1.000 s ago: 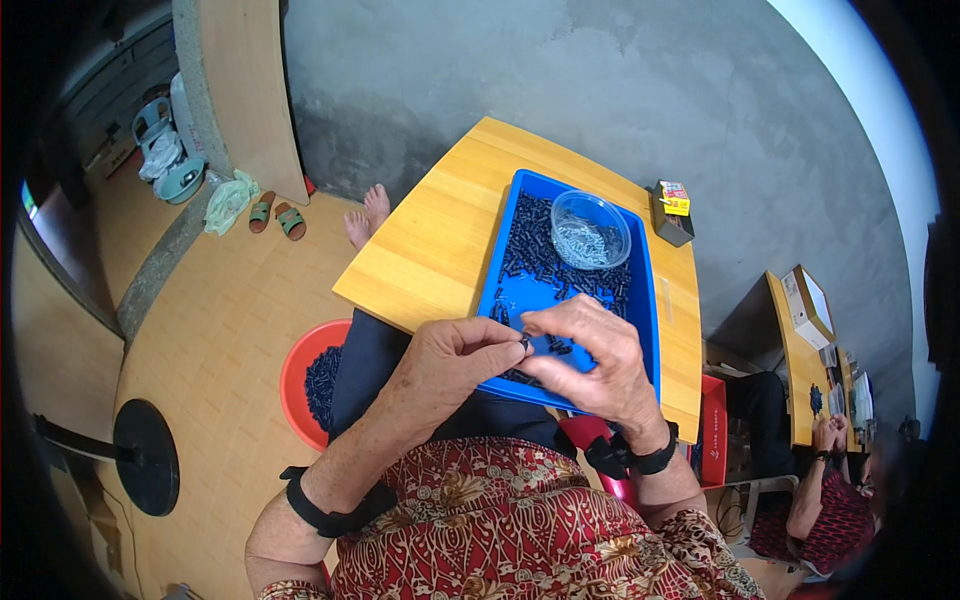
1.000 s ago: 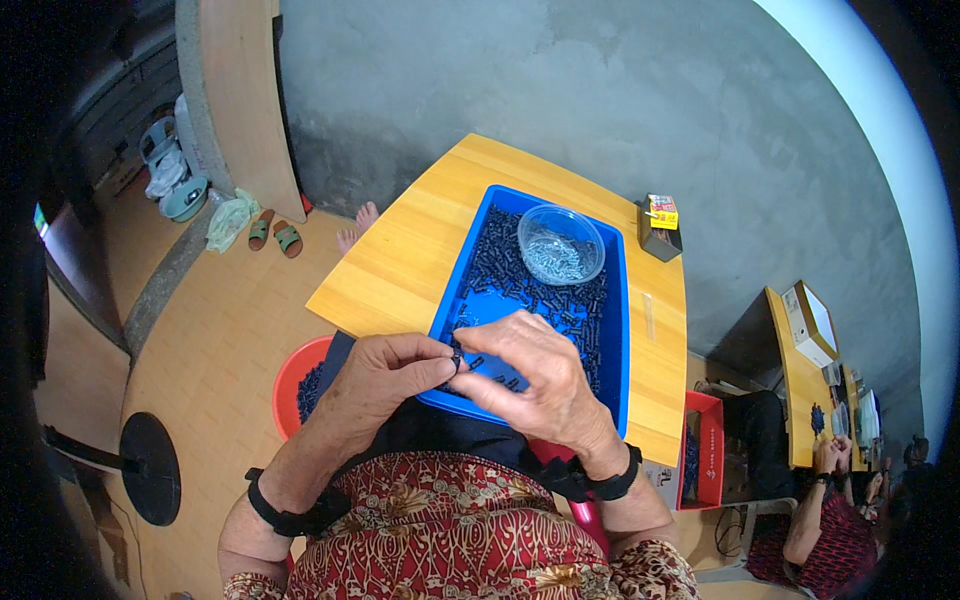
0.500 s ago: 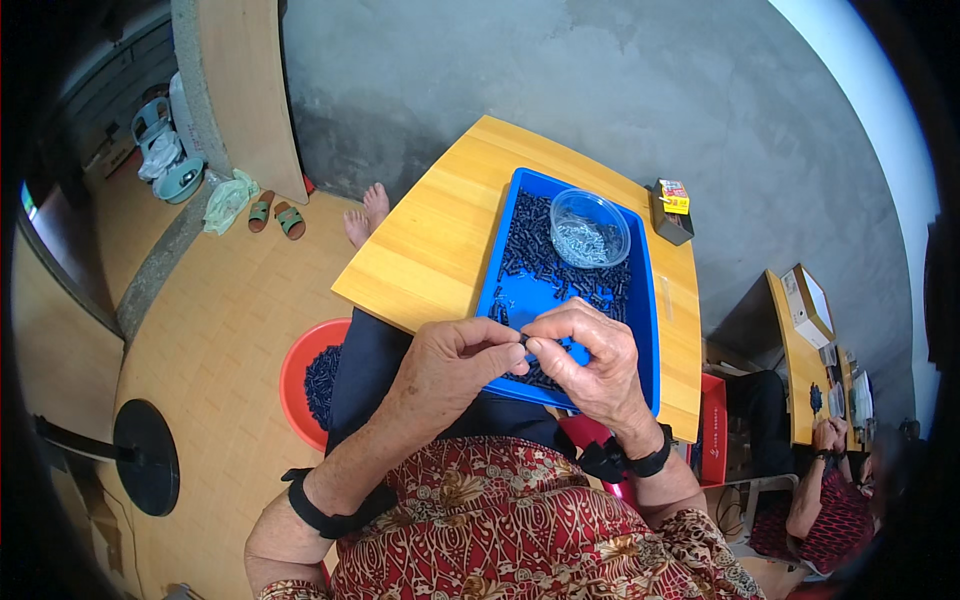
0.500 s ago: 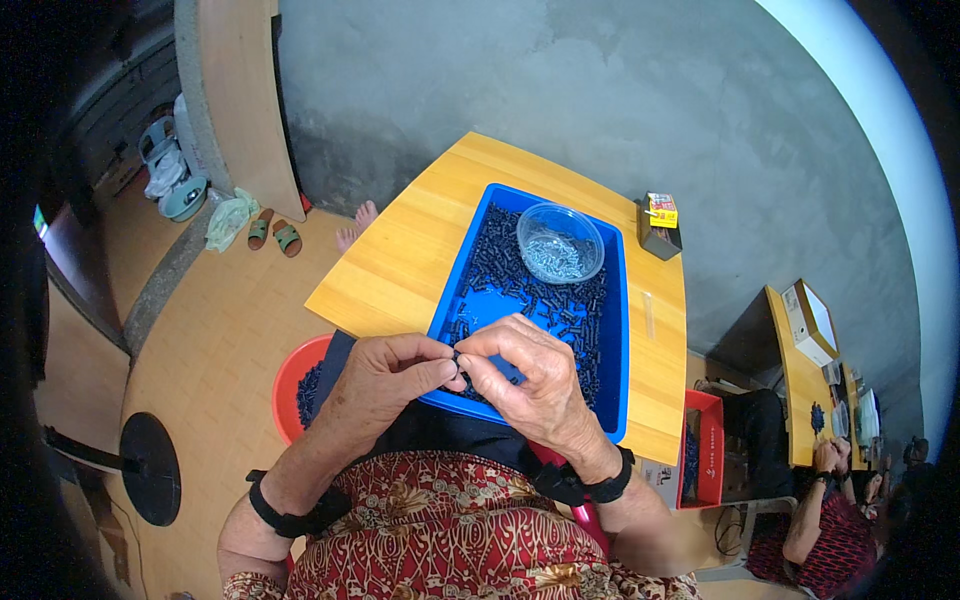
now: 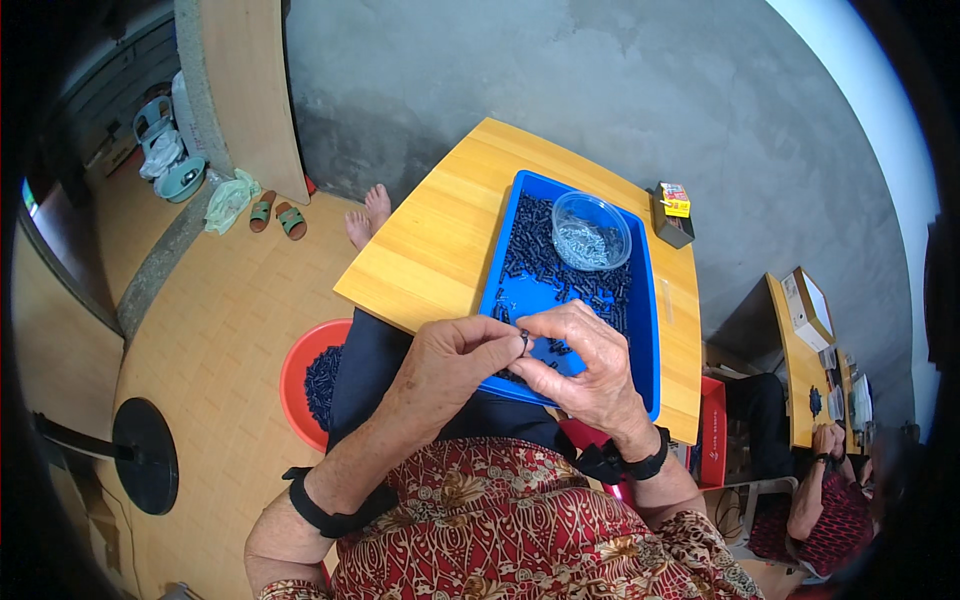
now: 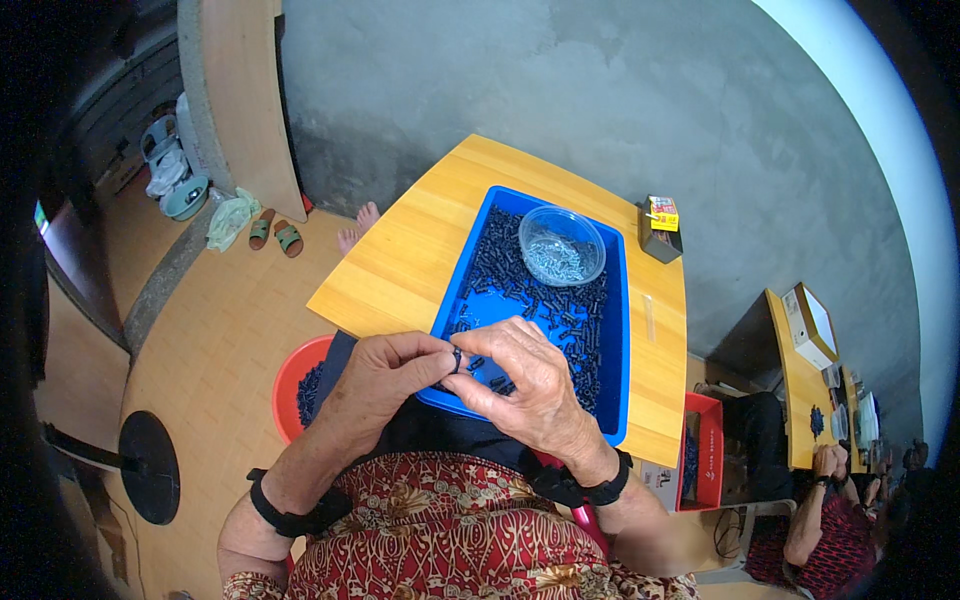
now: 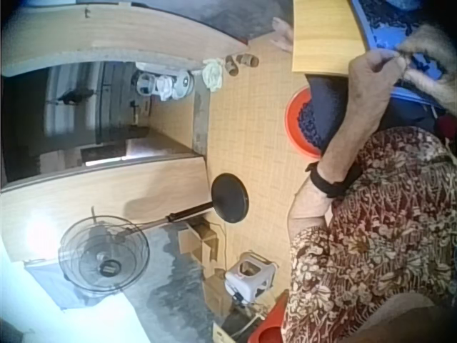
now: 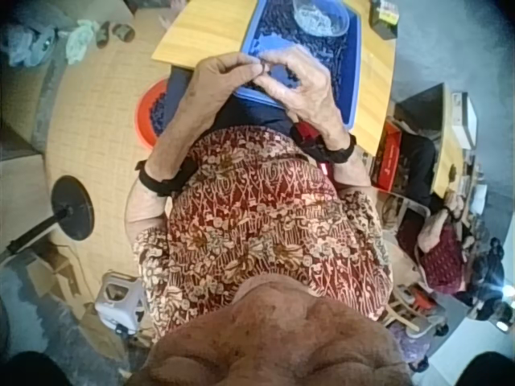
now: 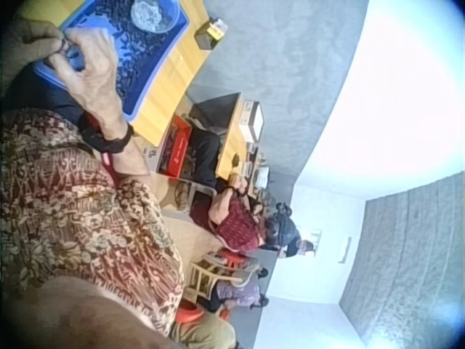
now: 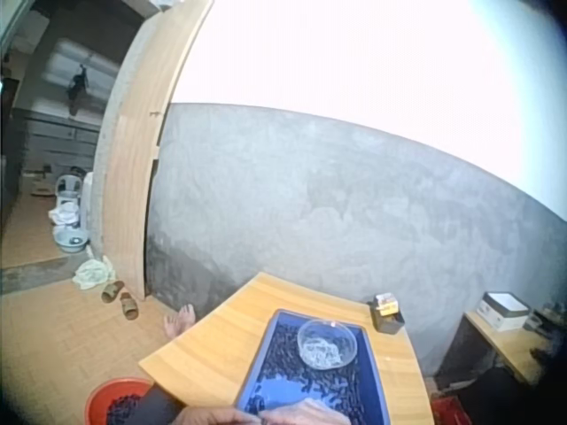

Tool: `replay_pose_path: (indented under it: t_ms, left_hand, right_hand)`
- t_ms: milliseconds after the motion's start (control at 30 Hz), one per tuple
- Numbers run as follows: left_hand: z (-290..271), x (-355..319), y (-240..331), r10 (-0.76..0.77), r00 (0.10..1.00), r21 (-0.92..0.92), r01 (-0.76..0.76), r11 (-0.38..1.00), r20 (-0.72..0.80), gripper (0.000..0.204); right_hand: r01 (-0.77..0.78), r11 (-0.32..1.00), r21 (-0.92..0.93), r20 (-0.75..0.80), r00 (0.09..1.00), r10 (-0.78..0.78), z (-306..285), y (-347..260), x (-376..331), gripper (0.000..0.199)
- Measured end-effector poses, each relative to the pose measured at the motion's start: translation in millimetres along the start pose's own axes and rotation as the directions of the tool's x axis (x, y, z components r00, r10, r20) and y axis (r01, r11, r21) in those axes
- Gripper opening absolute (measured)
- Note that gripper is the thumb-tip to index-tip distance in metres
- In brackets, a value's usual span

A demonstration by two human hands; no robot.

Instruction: Sorting small black plastic components on a blue tray and putting specific ones into a small bowl.

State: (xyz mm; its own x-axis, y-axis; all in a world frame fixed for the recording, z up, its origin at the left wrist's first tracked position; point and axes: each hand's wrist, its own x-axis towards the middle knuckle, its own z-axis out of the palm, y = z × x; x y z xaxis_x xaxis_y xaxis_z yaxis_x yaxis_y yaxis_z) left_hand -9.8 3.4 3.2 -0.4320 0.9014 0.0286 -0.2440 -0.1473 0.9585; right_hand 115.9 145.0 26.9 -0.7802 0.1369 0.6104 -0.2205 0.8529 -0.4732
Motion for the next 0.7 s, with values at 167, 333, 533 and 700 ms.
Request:
replay_pose_path:
  t_ms: [167,333,533,700]
  left_hand:
    - [-1.4,-0.4,4.7,-0.039,0.999,-0.020,0.039,0.999,-0.018,0.023]
    - [-0.9,-0.7,3.9,-0.065,0.998,-0.048,0.065,0.997,-0.007,0.021]
    - [-2.0,-0.2,4.3,-0.056,0.998,-0.039,0.056,0.998,0.007,0.020]
    - [-0.9,-0.8,3.8,-0.037,0.999,-0.030,0.037,0.999,-0.008,0.022]
  right_hand:
    - [0.011,1.000,0.028,-0.046,0.999,-0.009,0.1,3.2,-0.6,0.034]
    - [-0.004,0.999,0.041,-0.044,0.999,0.005,2.9,2.0,-1.3,0.034]
    - [0.079,0.991,-0.109,-0.024,0.996,-0.082,0.1,1.6,3.1,0.033]
    - [0.130,0.972,-0.196,-0.028,0.990,-0.138,0.5,3.1,3.4,0.030]
